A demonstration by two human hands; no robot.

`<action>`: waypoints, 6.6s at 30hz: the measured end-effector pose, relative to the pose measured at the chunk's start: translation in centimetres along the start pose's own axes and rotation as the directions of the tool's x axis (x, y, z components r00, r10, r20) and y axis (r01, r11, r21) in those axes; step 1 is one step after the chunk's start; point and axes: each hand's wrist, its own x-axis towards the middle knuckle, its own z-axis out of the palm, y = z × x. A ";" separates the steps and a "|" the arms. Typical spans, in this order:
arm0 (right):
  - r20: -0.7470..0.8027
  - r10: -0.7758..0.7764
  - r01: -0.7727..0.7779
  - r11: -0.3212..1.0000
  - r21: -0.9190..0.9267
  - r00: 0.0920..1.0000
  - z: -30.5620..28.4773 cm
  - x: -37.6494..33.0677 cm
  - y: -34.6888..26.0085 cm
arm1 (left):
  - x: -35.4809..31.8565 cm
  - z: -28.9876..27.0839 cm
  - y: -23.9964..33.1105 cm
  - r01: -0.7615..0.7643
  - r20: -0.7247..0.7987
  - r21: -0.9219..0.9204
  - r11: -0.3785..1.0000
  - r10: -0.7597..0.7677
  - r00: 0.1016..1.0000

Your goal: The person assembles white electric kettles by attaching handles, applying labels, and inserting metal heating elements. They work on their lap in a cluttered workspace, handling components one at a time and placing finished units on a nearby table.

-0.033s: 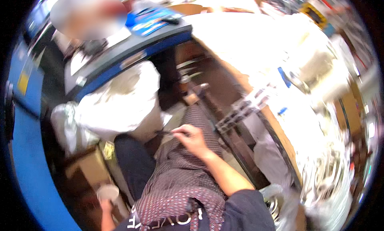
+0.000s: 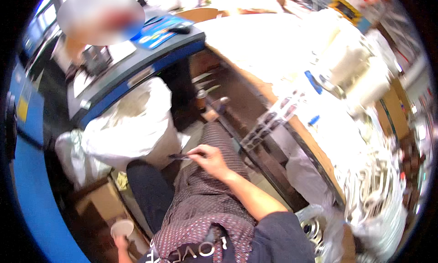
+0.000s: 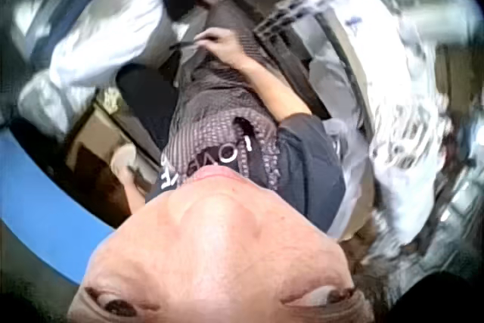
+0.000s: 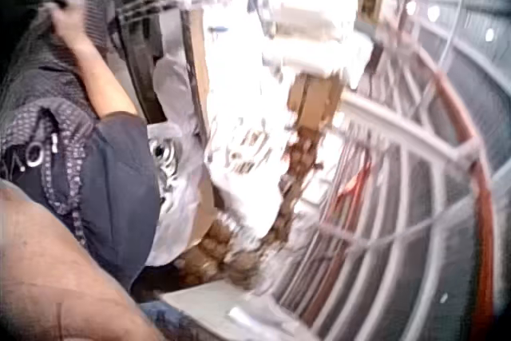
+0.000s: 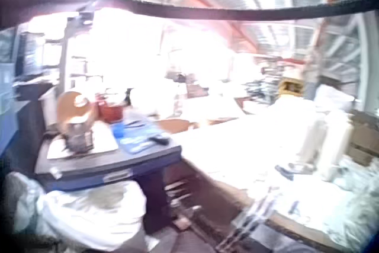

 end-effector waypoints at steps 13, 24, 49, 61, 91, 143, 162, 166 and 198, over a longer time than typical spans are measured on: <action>0.164 -0.390 0.127 0.621 0.773 0.906 -2.0 2.8 -15.2 | 4.3 -46.8 37.0 -0.626 -0.631 0.667 0.405 0.754 -0.184; 0.000 -0.863 0.831 0.486 -0.272 0.505 -3.4 -2.1 -4.8 | 9.9 -27.2 41.8 -0.803 -0.791 -0.302 0.513 0.336 0.512; 0.207 0.288 -0.354 0.792 0.497 0.935 0.2 -9.8 -2.7 | 9.2 -25.9 36.1 -0.392 -0.034 -0.528 0.754 0.442 0.897; 0.124 0.269 -0.296 0.862 0.411 0.955 1.0 -10.3 -2.3 | 8.7 -23.1 41.0 -0.249 -0.240 -0.968 0.029 0.175 0.955; -0.102 -0.656 0.652 0.755 -0.068 0.748 0.4 -5.4 0.5 | 17.6 -24.3 38.8 -0.477 -0.480 -0.876 -0.066 0.187 0.857; 0.516 -0.454 0.657 0.240 -0.715 0.727 0.8 23.9 -8.4 | 20.2 -22.4 43.2 -0.709 -0.583 -0.632 0.314 0.410 0.701; 0.236 -0.065 0.101 0.984 -0.146 0.970 8.9 22.5 -1.6 | 21.6 -21.1 42.3 -0.638 -0.519 -0.764 0.098 0.493 0.698; 0.071 -0.177 0.169 0.980 0.108 0.982 7.0 19.0 -5.0 | 20.7 -20.4 41.9 -0.667 -0.566 -0.728 0.157 0.411 0.715; 0.050 0.188 -0.186 0.982 -0.042 0.981 -12.1 -4.3 1.7 | 17.2 -29.6 40.6 -0.857 -0.767 -0.496 0.142 0.391 0.509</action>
